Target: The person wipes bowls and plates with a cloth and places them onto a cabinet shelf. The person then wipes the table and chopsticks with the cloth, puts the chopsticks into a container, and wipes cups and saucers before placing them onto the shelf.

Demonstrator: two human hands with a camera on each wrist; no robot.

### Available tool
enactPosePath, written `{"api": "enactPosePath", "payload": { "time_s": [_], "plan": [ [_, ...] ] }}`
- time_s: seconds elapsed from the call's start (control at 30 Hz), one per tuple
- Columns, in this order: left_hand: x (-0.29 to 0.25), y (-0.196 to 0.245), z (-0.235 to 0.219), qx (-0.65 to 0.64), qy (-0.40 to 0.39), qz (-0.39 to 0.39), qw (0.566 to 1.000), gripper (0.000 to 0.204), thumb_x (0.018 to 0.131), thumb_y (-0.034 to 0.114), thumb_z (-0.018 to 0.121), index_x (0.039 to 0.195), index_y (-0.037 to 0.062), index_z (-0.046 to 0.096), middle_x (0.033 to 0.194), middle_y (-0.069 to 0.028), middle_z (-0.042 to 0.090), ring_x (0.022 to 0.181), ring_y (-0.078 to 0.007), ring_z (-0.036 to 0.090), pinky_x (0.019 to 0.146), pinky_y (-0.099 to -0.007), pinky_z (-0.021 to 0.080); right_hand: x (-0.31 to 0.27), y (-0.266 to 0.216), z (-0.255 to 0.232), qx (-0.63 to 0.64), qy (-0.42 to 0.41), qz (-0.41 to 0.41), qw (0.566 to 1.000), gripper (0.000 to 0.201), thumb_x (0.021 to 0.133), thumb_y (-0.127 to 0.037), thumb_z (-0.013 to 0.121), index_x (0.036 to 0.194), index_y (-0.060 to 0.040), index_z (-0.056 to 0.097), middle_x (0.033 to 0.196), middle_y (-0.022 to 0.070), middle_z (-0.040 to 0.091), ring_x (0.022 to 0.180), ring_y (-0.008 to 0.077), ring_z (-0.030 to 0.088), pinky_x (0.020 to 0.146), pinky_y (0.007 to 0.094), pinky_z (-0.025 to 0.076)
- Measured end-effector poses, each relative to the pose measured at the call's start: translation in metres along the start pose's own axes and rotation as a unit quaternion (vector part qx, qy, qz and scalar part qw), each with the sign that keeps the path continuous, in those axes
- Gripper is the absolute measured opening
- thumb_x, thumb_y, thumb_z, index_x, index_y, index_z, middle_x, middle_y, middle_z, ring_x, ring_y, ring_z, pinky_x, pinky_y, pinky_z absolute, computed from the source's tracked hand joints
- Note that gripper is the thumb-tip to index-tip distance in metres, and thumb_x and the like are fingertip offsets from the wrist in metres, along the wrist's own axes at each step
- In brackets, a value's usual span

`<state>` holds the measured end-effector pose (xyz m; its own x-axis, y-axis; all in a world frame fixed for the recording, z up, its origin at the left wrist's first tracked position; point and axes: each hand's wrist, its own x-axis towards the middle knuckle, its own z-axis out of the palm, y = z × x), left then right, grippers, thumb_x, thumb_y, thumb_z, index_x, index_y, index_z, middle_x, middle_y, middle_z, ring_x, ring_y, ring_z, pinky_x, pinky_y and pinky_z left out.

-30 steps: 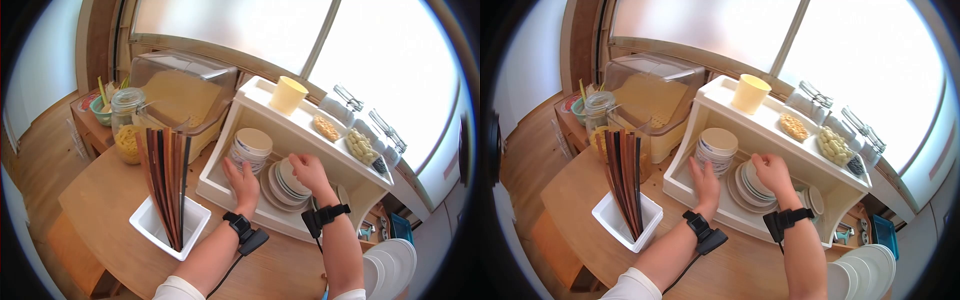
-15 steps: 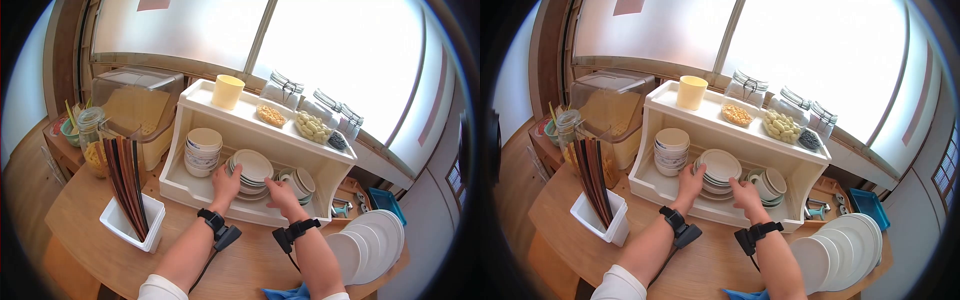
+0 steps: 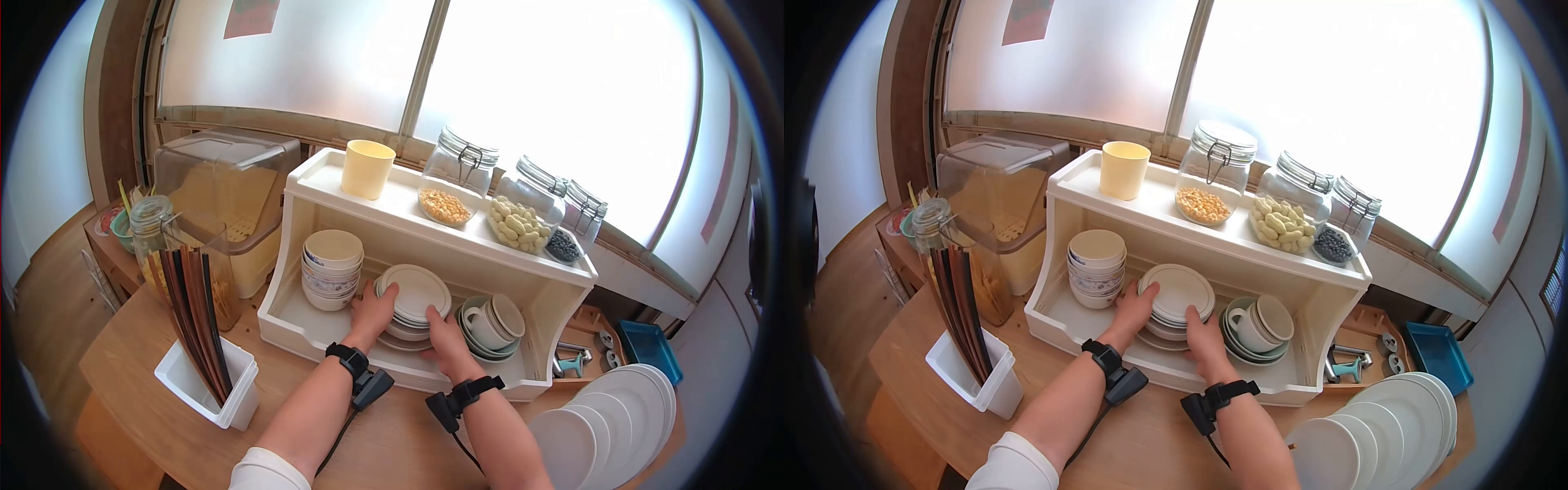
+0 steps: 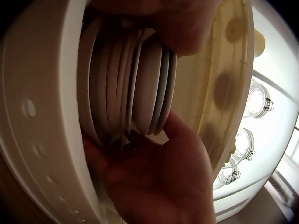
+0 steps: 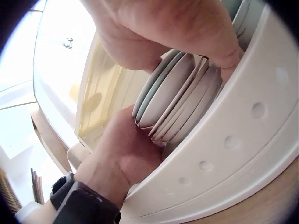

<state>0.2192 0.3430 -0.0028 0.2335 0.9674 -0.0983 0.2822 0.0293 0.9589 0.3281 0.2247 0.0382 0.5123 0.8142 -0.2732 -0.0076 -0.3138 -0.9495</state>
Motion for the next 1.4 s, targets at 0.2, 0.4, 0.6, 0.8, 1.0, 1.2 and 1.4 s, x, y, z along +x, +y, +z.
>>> {"api": "enactPosePath", "payload": {
  "time_s": [0.2, 0.4, 0.6, 0.8, 1.0, 1.2, 1.4],
  "plan": [
    [-0.023, 0.014, -0.009, -0.015, 0.012, -0.007, 1.000, 0.087, 0.087, 0.058, 0.049, 0.151, 0.0039, 0.027, 0.145, -0.0404, 0.027, 0.137, -0.0519, 0.026, 0.114, -0.0473, 0.024, 0.007, 0.003, -0.005, -0.004, -0.022, -0.001, 1.000, 0.063, 0.098, -0.040, 0.048, 0.146, -0.0031, 0.031, 0.140, 0.0171, 0.047, 0.122, 0.0348, 0.051, 0.092, 0.0570, 0.048],
    [-0.043, 0.025, -0.023, -0.042, 0.002, 0.004, 0.999, 0.085, 0.088, 0.055, 0.050, 0.150, 0.0013, 0.027, 0.144, -0.0406, 0.026, 0.136, -0.0527, 0.023, 0.114, -0.0501, 0.022, -0.027, -0.016, -0.004, -0.020, -0.023, -0.028, 0.999, 0.063, 0.095, -0.041, 0.050, 0.143, -0.0036, 0.036, 0.133, 0.0175, 0.052, 0.117, 0.0332, 0.054, 0.085, 0.0527, 0.051],
    [-0.080, 0.038, -0.041, -0.057, 0.022, 0.053, 0.997, 0.084, 0.089, 0.055, 0.051, 0.149, 0.0003, 0.028, 0.145, -0.0389, 0.026, 0.137, -0.0520, 0.022, 0.114, -0.0506, 0.022, -0.081, -0.034, -0.003, -0.039, -0.002, -0.057, 0.998, 0.061, 0.093, -0.041, 0.052, 0.142, -0.0077, 0.040, 0.128, 0.0142, 0.055, 0.110, 0.0291, 0.056, 0.079, 0.0461, 0.053],
    [-0.142, 0.033, -0.064, -0.097, 0.021, 0.119, 0.988, 0.080, 0.091, 0.049, 0.053, 0.147, -0.0019, 0.029, 0.144, -0.0345, 0.032, 0.138, -0.0468, 0.022, 0.115, -0.0497, 0.020, -0.152, -0.026, -0.002, -0.048, -0.009, -0.091, 0.995, 0.061, 0.095, -0.038, 0.052, 0.146, -0.0089, 0.034, 0.132, 0.0133, 0.053, 0.112, 0.0243, 0.053, 0.080, 0.0429, 0.052],
    [-0.227, -0.006, -0.089, -0.117, 0.020, 0.142, 0.983, 0.074, 0.092, 0.044, 0.054, 0.144, -0.0053, 0.033, 0.141, -0.0330, 0.036, 0.137, -0.0440, 0.027, 0.114, -0.0472, 0.022, -0.221, 0.036, 0.002, 0.008, -0.066, -0.154, 0.986, 0.060, 0.099, -0.023, 0.053, 0.147, -0.0001, 0.027, 0.138, 0.0134, 0.047, 0.126, 0.0210, 0.044, 0.107, 0.0311, 0.035],
    [-0.286, -0.050, -0.104, -0.062, -0.019, 0.131, 0.989, 0.069, 0.092, 0.039, 0.056, 0.141, -0.0061, 0.037, 0.139, -0.0326, 0.039, 0.132, -0.0436, 0.035, 0.112, -0.0463, 0.027, -0.277, 0.096, 0.005, -0.036, -0.104, -0.120, 0.987, 0.060, 0.100, -0.040, 0.052, 0.148, -0.0143, 0.028, 0.138, 0.0046, 0.047, 0.119, 0.0169, 0.047, 0.088, 0.0385, 0.047],
    [-0.287, -0.082, -0.105, -0.106, -0.073, 0.125, 0.984, 0.064, 0.094, 0.036, 0.055, 0.141, -0.0038, 0.038, 0.140, -0.0295, 0.039, 0.133, -0.0404, 0.036, 0.112, -0.0450, 0.028, -0.301, 0.105, 0.005, -0.043, -0.097, -0.118, 0.987, 0.065, 0.100, -0.041, 0.053, 0.149, -0.0102, 0.025, 0.138, 0.0078, 0.046, 0.119, 0.0180, 0.047, 0.087, 0.0365, 0.050]
  ]
}}
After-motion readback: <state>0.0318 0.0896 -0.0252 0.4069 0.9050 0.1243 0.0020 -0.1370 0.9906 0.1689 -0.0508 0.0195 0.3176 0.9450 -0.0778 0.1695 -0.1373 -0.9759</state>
